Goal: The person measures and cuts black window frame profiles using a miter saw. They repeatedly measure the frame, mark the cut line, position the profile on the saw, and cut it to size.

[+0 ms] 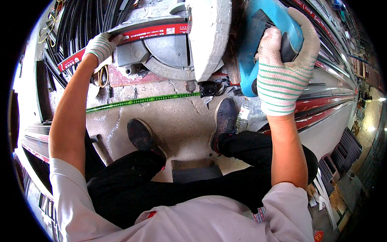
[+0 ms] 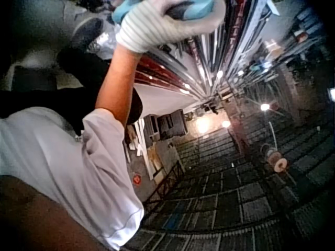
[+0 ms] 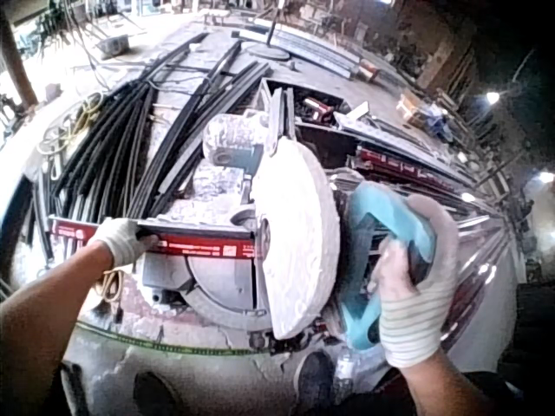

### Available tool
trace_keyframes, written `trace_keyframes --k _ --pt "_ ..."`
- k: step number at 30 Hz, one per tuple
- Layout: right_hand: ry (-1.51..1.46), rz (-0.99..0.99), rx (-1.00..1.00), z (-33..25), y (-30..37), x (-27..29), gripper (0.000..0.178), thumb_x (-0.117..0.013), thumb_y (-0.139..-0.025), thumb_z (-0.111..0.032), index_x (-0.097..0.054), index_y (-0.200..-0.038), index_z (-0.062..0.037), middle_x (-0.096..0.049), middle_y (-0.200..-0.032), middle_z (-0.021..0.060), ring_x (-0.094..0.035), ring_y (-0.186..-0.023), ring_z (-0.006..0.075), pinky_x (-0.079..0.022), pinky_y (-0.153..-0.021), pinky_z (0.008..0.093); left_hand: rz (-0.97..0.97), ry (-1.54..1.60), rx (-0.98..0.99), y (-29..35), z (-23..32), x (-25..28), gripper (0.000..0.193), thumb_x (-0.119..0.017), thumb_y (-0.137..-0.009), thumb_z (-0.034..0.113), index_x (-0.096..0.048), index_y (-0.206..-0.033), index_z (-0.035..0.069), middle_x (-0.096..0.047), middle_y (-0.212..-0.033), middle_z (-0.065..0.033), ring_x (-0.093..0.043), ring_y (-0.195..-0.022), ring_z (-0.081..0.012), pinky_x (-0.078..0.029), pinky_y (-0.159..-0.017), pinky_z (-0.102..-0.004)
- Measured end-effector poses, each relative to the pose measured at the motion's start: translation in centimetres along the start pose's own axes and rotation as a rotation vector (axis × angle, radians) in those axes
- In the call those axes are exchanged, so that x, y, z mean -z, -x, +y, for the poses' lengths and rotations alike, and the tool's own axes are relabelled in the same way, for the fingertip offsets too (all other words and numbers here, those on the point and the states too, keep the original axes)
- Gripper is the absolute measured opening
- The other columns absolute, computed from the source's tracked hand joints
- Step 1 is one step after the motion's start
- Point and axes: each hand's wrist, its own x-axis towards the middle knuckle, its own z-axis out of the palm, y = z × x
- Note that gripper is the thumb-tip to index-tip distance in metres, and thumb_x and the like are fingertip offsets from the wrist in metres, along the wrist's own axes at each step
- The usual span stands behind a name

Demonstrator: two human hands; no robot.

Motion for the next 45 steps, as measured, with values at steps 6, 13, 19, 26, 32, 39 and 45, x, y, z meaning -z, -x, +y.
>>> trace_keyframes --k 6,13,19,26,32,39,45 --pt "-0.027 0.003 -0.001 0.3 0.3 -0.2 0.043 -0.071 -0.101 -0.012 -0.055 -0.141 -0.0111 -0.065 -0.094 0.0022 -0.061 -0.065 0.0065 -0.055 -0.062 0.0229 0.005 -0.048 0.017 0.0 0.0 0.1 0.065 -0.064 -0.098 0.066 -0.075 -0.129 0.011 -0.079 -0.107 -0.0154 -0.076 -0.101 -0.0319 -0.058 -0.091 -0.0405" --pt "0.023 -0.005 0.037 0.9 0.7 0.1 0.045 -0.071 -0.101 -0.016 -0.053 -0.142 -0.0103 -0.063 -0.099 0.0037 -0.062 -0.069 0.0071 -0.057 -0.065 0.0233 0.012 -0.024 -0.004 0.0 0.0 0.1 0.065 -0.064 -0.097 0.067 -0.075 -0.129 0.011 -0.079 -0.108 -0.0158 -0.076 -0.103 -0.0317 -0.059 -0.092 -0.0410" --pt "0.002 0.005 0.064 1.5 1.2 0.0 0.046 -0.070 -0.101 -0.015 -0.052 -0.143 -0.0077 -0.063 -0.099 0.0050 -0.062 -0.067 0.0077 -0.057 -0.065 0.0245 0.004 -0.020 -0.006 0.3 0.2 0.3 0.065 -0.064 -0.098 0.066 -0.075 -0.130 0.011 -0.079 -0.109 -0.0158 -0.076 -0.103 -0.0314 -0.058 -0.093 -0.0407" --pt "0.055 -0.011 0.104 2.5 1.8 0.2 0.047 -0.069 -0.102 -0.012 -0.049 -0.143 -0.0049 -0.063 -0.100 0.0049 -0.063 -0.073 0.0077 -0.057 -0.069 0.0244 0.024 -0.057 0.000 0.4 0.3 0.3 0.066 -0.064 -0.097 0.067 -0.075 -0.129 0.010 -0.080 -0.108 -0.0151 -0.076 -0.101 -0.0312 -0.058 -0.091 -0.0407" --pt "0.137 0.014 0.193 2.7 2.3 0.0 0.047 -0.068 -0.102 -0.011 -0.048 -0.143 -0.0049 -0.062 -0.103 0.0052 -0.063 -0.076 0.0083 -0.058 -0.073 0.0264 0.003 -0.004 -0.015 0.4 0.4 0.5 0.065 -0.064 -0.098 0.065 -0.075 -0.127 0.008 -0.079 -0.106 -0.0155 -0.076 -0.098 -0.0305 -0.058 -0.090 -0.0402" --pt "0.154 0.007 0.174 2.8 3.2 -0.1 0.050 -0.069 -0.101 -0.008 -0.047 -0.145 -0.0040 -0.061 -0.112 0.0072 -0.062 -0.083 0.0106 -0.057 -0.081 0.0284 0.034 -0.024 -0.022 0.4 0.1 0.1 0.064 -0.065 -0.099 0.063 -0.074 -0.129 0.008 -0.079 -0.106 -0.0162 -0.075 -0.097 -0.0307 -0.058 -0.090 -0.0405" --pt "0.028 0.034 0.100 4.1 4.3 -0.3 0.053 -0.070 -0.099 -0.007 -0.047 -0.146 -0.0014 -0.058 -0.121 0.0111 -0.063 -0.091 0.0141 -0.056 -0.087 0.0310 0.023 -0.046 -0.002 0.5 0.6 0.5 0.065 -0.065 -0.098 0.064 -0.074 -0.129 0.008 -0.079 -0.106 -0.0165 -0.075 -0.098 -0.0314 -0.057 -0.090 -0.0404"
